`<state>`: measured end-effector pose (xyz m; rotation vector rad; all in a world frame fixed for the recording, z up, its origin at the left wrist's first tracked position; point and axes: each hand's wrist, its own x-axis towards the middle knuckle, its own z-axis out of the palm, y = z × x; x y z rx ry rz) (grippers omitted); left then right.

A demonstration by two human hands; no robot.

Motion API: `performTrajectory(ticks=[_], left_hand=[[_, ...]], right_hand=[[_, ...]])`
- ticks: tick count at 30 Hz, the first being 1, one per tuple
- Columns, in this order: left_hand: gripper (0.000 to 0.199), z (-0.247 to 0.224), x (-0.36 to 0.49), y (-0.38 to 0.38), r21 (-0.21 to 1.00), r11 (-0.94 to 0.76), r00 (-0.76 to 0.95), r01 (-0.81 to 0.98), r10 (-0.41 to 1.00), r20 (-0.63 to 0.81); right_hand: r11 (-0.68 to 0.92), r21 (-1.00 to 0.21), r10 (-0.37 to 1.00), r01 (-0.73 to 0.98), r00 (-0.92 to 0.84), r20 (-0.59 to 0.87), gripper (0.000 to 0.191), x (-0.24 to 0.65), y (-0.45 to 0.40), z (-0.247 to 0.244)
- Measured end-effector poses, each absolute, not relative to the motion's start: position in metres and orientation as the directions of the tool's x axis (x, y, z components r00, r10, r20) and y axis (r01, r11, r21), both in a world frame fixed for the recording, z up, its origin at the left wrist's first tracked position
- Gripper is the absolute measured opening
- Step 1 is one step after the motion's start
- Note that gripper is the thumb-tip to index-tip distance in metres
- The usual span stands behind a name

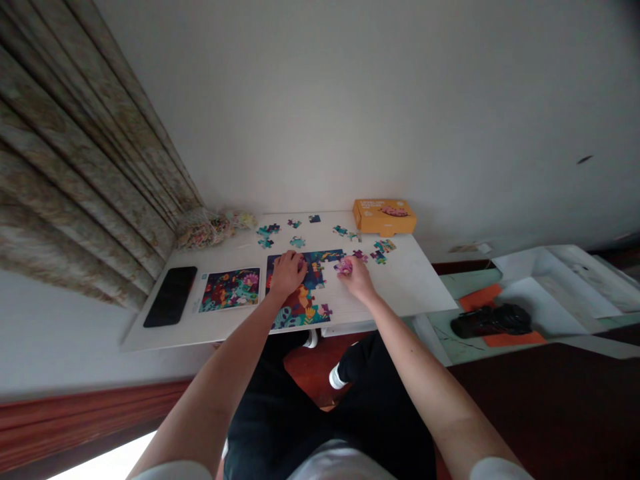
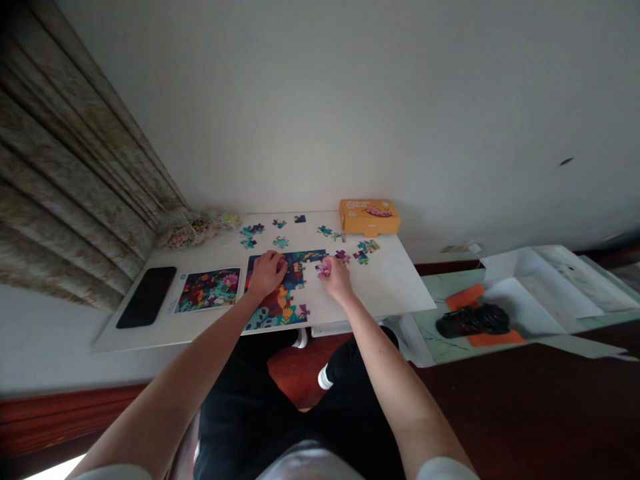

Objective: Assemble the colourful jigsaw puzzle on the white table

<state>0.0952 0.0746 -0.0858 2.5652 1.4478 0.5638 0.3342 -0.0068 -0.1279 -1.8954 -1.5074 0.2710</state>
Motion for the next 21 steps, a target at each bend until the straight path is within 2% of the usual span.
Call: performTrajectory(ticks=[4, 9, 13, 16, 21], left_hand=[[0.023, -0.086, 0.095, 0.074, 0.311, -0.533, 0.473, 0.787, 0.844, 0.251], [0.022, -0.087, 0.095, 0.074, 0.315, -0.533, 0.474, 0.785, 0.845, 0.25], [0.019, -0.088, 0.095, 0.074, 0.328, -0.535, 0.474, 0.779, 0.844, 0.252], [0.019, -0.087, 0.095, 0.074, 0.338, -0.529, 0.468, 0.778, 0.848, 0.249], [0.019, -0.086, 0.096, 0.074, 0.339, -0.536, 0.482, 0.773, 0.844, 0.235]], right_hand=[[-0.013, -0.651, 0.902, 0.759, 0.29, 0.32, 0.035, 0.331, -0.007, -0.13], [-0.018, -0.518, 0.923, 0.855, 0.213, 0.32, 0.024, 0.324, -0.012, -0.123], [-0.069, -0.402, 0.927, 0.913, 0.208, 0.312, 0.03, 0.316, -0.019, -0.115], [-0.084, -0.361, 0.922, 0.929, 0.21, 0.325, 0.035, 0.311, -0.024, -0.11], [0.01, -0.323, 0.948, 0.946, 0.094, 0.305, 0.04, 0.31, -0.025, -0.111]])
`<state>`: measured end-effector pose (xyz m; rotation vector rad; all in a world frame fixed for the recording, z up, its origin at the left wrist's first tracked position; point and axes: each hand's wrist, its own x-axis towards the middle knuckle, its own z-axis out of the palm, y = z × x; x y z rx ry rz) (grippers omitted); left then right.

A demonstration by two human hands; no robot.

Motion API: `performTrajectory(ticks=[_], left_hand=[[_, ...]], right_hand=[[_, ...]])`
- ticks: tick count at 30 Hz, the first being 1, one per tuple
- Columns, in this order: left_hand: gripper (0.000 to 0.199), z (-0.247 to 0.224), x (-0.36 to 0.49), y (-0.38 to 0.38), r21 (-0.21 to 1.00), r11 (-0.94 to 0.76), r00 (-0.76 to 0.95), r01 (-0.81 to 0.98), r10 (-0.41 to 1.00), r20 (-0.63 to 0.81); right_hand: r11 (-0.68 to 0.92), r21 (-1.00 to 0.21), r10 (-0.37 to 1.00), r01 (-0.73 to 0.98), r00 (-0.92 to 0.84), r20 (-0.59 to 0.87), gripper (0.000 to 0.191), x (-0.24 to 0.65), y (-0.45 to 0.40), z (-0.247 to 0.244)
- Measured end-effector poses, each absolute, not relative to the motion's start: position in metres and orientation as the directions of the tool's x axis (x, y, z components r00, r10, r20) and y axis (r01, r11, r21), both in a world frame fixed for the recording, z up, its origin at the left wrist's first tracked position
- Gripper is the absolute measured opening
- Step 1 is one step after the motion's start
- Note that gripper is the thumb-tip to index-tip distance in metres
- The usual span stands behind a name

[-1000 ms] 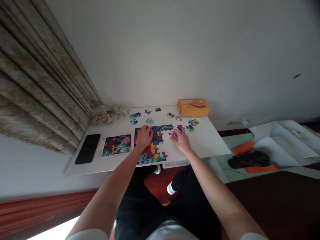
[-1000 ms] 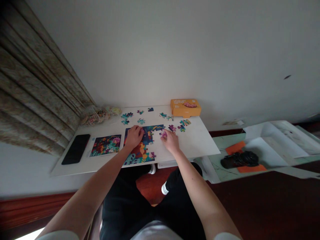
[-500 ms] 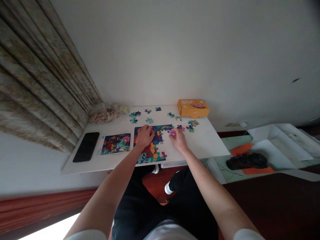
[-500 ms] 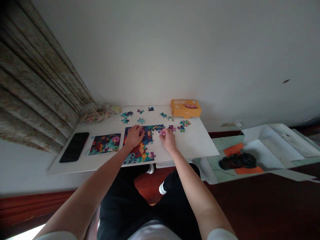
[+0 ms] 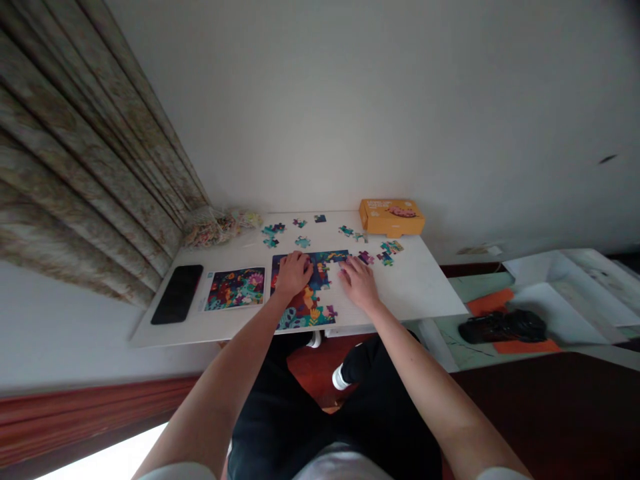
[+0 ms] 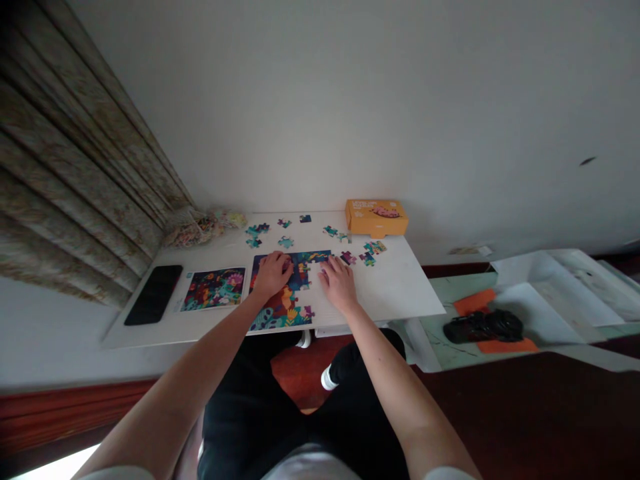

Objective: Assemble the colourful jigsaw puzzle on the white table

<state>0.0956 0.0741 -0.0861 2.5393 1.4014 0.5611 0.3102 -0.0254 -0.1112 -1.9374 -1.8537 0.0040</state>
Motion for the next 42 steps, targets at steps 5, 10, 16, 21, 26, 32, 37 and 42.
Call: performTrajectory(ticks=[5, 10, 16, 21, 26, 32, 37, 42], left_hand=[[0.018, -0.087, 0.095, 0.074, 0.33, -0.547, 0.488, 0.769, 0.836, 0.25], [0.018, -0.085, 0.096, 0.073, 0.342, -0.543, 0.487, 0.767, 0.84, 0.241], [0.031, -0.085, 0.093, 0.078, 0.435, -0.508, 0.435, 0.743, 0.861, 0.262], [0.049, -0.092, 0.084, 0.087, 0.59, -0.396, 0.265, 0.704, 0.917, 0.298], [0.049, -0.099, 0.082, 0.094, 0.691, -0.309, 0.18, 0.653, 0.95, 0.255], [0.04, -0.095, 0.08, 0.105, 0.682, -0.305, 0.28, 0.664, 0.948, 0.151], [0.042, -0.084, 0.082, 0.108, 0.448, -0.442, 0.453, 0.777, 0.887, 0.089], [0.048, -0.076, 0.092, 0.113, 0.478, -0.287, 0.34, 0.831, 0.94, -0.028]], right_hand=[[0.058, -0.3, 0.976, 0.952, 0.01, 0.219, 0.044, 0.312, -0.024, -0.115], [0.066, -0.287, 0.974, 0.956, 0.001, 0.227, 0.047, 0.31, -0.025, -0.113], [0.06, -0.308, 0.975, 0.949, 0.01, 0.22, 0.051, 0.311, -0.024, -0.113], [0.066, -0.354, 0.974, 0.933, 0.017, 0.227, 0.053, 0.312, -0.023, -0.116], [0.069, -0.357, 0.967, 0.932, 0.025, 0.252, 0.05, 0.311, -0.023, -0.116], [0.06, -0.436, 0.927, 0.898, 0.112, 0.358, 0.042, 0.317, -0.022, -0.116], [-0.03, -0.568, 0.841, 0.823, 0.327, 0.43, 0.039, 0.331, -0.02, -0.125], [-0.075, -0.728, 0.715, 0.681, 0.546, 0.437, 0.032, 0.343, -0.019, -0.133]])
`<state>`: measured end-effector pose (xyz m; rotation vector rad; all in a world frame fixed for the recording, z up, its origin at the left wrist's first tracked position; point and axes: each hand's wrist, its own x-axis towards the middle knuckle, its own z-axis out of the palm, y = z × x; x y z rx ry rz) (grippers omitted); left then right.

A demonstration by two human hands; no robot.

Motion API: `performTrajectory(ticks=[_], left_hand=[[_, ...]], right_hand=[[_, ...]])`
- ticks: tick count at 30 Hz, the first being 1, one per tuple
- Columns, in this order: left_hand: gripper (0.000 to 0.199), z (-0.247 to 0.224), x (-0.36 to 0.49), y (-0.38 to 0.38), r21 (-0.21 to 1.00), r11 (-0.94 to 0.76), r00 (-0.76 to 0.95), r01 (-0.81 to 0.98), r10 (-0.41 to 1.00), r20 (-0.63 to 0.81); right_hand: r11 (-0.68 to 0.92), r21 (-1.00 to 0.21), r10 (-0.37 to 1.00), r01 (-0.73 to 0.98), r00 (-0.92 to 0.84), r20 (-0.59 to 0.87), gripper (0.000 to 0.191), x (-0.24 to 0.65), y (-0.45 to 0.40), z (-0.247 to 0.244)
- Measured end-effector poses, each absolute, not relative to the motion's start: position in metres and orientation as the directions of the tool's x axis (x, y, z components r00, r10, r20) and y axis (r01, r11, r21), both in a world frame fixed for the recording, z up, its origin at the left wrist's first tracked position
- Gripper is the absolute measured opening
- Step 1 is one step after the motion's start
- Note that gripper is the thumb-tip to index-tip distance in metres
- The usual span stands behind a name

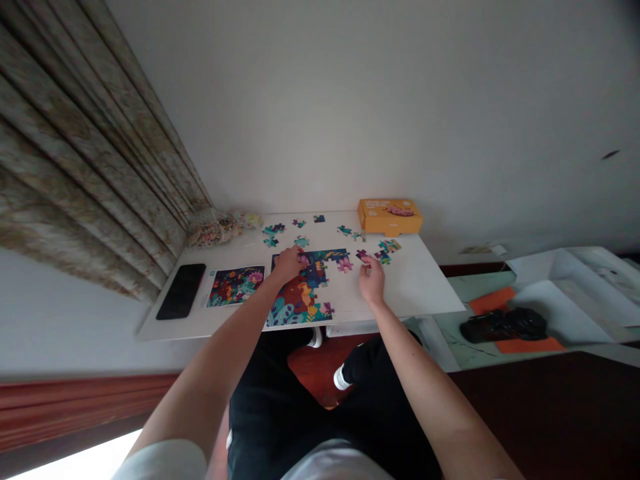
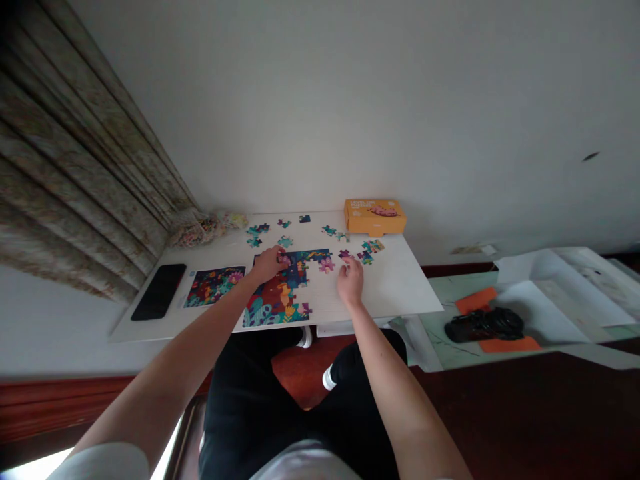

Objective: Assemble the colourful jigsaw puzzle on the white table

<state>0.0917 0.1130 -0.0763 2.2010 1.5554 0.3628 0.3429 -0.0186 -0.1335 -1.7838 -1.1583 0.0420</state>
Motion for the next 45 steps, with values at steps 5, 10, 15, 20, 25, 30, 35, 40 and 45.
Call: performTrajectory(ticks=[5, 10, 15, 20, 25, 30, 35, 40, 45], left_hand=[[0.031, -0.076, 0.104, 0.1, 0.847, -0.126, 0.254, 0.516, 0.967, -0.011], [0.036, -0.084, 0.134, 0.061, 0.992, 0.031, 0.415, 0.126, 0.906, -0.081], [0.043, -0.087, 0.161, 0.031, 0.992, 0.024, 0.519, 0.12, 0.851, -0.084], [0.04, -0.082, 0.169, 0.019, 0.972, -0.112, 0.557, 0.208, 0.83, -0.024], [0.031, -0.082, 0.181, 0.015, 0.672, -0.487, 0.48, 0.559, 0.85, 0.216], [0.039, -0.089, 0.196, 0.02, 0.32, -0.643, 0.617, 0.696, 0.763, 0.191], [0.04, -0.097, 0.195, 0.026, 0.259, -0.692, 0.673, 0.674, 0.72, 0.171], [0.039, -0.098, 0.191, 0.027, 0.266, -0.695, 0.673, 0.668, 0.717, 0.183], [0.04, -0.098, 0.191, 0.024, 0.278, -0.691, 0.665, 0.667, 0.721, 0.197]], right_hand=[[-0.06, -0.872, 0.726, 0.486, 0.621, 0.296, 0.03, 0.338, -0.03, -0.128], [0.028, -0.959, 0.9, 0.283, 0.411, 0.148, 0.05, 0.321, -0.053, -0.116], [0.0, -0.994, 0.94, 0.107, 0.34, 0.036, 0.06, 0.314, -0.068, -0.105], [0.013, -0.998, 0.921, 0.061, 0.389, 0.035, 0.058, 0.321, -0.071, -0.107], [-0.022, -0.961, 0.832, 0.274, 0.538, 0.135, 0.054, 0.345, -0.051, -0.12], [-0.111, -0.829, 0.852, 0.548, 0.482, 0.204, 0.031, 0.368, -0.025, -0.126], [-0.16, -0.578, 0.877, 0.8, 0.384, 0.289, 0.029, 0.366, -0.023, -0.124], [-0.158, -0.442, 0.893, 0.883, 0.318, 0.318, 0.03, 0.358, -0.029, -0.121], [-0.096, -0.572, 0.881, 0.815, 0.337, 0.332, 0.029, 0.364, -0.028, -0.128]])
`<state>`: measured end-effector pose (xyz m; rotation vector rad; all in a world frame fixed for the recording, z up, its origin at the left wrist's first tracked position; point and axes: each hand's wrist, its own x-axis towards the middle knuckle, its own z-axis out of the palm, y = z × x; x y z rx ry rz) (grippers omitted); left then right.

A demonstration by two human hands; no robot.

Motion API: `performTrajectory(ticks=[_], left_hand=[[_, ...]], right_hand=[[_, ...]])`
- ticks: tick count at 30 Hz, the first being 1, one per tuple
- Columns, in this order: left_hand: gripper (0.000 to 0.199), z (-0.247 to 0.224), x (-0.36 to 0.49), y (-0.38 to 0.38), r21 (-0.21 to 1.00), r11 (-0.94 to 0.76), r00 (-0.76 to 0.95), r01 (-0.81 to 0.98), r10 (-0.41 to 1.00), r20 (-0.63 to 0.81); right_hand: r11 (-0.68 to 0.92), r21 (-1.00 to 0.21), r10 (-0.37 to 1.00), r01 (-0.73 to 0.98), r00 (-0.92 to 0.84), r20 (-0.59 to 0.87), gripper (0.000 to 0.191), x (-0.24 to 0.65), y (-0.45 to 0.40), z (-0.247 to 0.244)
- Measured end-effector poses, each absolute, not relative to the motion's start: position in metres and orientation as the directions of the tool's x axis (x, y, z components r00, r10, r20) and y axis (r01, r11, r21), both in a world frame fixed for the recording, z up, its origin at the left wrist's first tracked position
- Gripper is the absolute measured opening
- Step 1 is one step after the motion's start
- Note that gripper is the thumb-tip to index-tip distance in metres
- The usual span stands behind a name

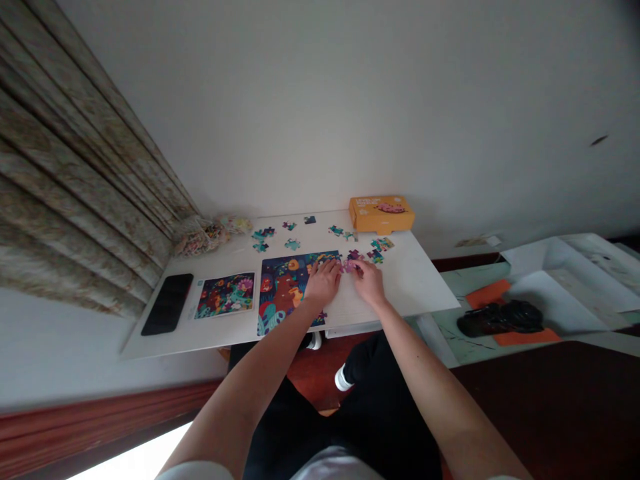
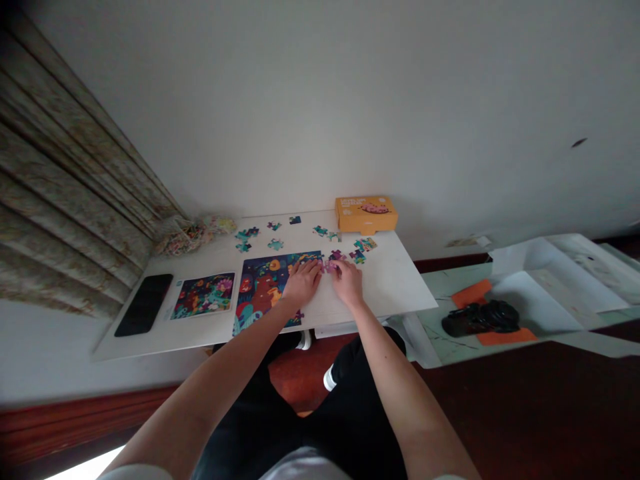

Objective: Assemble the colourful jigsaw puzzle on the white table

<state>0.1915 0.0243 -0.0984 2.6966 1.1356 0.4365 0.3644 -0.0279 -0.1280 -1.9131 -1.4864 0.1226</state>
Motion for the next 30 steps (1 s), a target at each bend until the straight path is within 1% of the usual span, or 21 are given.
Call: performTrajectory(ticks=[2, 4, 6, 8, 12, 14, 17, 21, 26, 30], left_hand=[[0.04, -0.099, 0.192, 0.023, 0.282, -0.694, 0.666, 0.663, 0.718, 0.202], [0.04, -0.099, 0.192, 0.022, 0.285, -0.692, 0.663, 0.663, 0.72, 0.206], [0.04, -0.1, 0.192, 0.022, 0.283, -0.689, 0.658, 0.667, 0.723, 0.21], [0.04, -0.1, 0.192, 0.022, 0.279, -0.689, 0.657, 0.668, 0.723, 0.213], [0.041, -0.102, 0.193, 0.022, 0.265, -0.688, 0.652, 0.675, 0.725, 0.221], [0.041, -0.102, 0.193, 0.022, 0.26, -0.687, 0.651, 0.679, 0.727, 0.221], [0.043, -0.101, 0.192, 0.021, 0.263, -0.688, 0.655, 0.677, 0.725, 0.21], [0.046, -0.099, 0.19, 0.02, 0.253, -0.71, 0.686, 0.657, 0.702, 0.191], [0.046, -0.096, 0.19, 0.02, 0.247, -0.743, 0.73, 0.622, 0.664, 0.16], [0.046, -0.094, 0.19, 0.02, 0.259, -0.749, 0.744, 0.61, 0.654, 0.139]], right_hand=[[-0.064, -0.655, 0.878, 0.753, 0.354, 0.321, 0.03, 0.369, -0.026, -0.132], [-0.05, -0.682, 0.885, 0.73, 0.349, 0.308, 0.03, 0.372, -0.025, -0.135], [-0.066, -0.655, 0.896, 0.752, 0.334, 0.293, 0.031, 0.373, -0.024, -0.134], [-0.094, -0.602, 0.903, 0.793, 0.323, 0.285, 0.03, 0.371, -0.024, -0.132], [-0.128, -0.479, 0.904, 0.868, 0.301, 0.305, 0.03, 0.364, -0.026, -0.126], [-0.136, -0.443, 0.899, 0.886, 0.298, 0.32, 0.029, 0.361, -0.026, -0.125], [-0.12, -0.443, 0.881, 0.888, 0.302, 0.366, 0.029, 0.36, -0.026, -0.126], [-0.085, -0.469, 0.871, 0.879, 0.294, 0.393, 0.036, 0.37, -0.023, -0.127], [-0.158, -0.401, 0.898, 0.903, 0.3, 0.323, 0.042, 0.381, -0.016, -0.121], [-0.183, -0.361, 0.891, 0.914, 0.31, 0.332, 0.04, 0.379, -0.013, -0.115]])
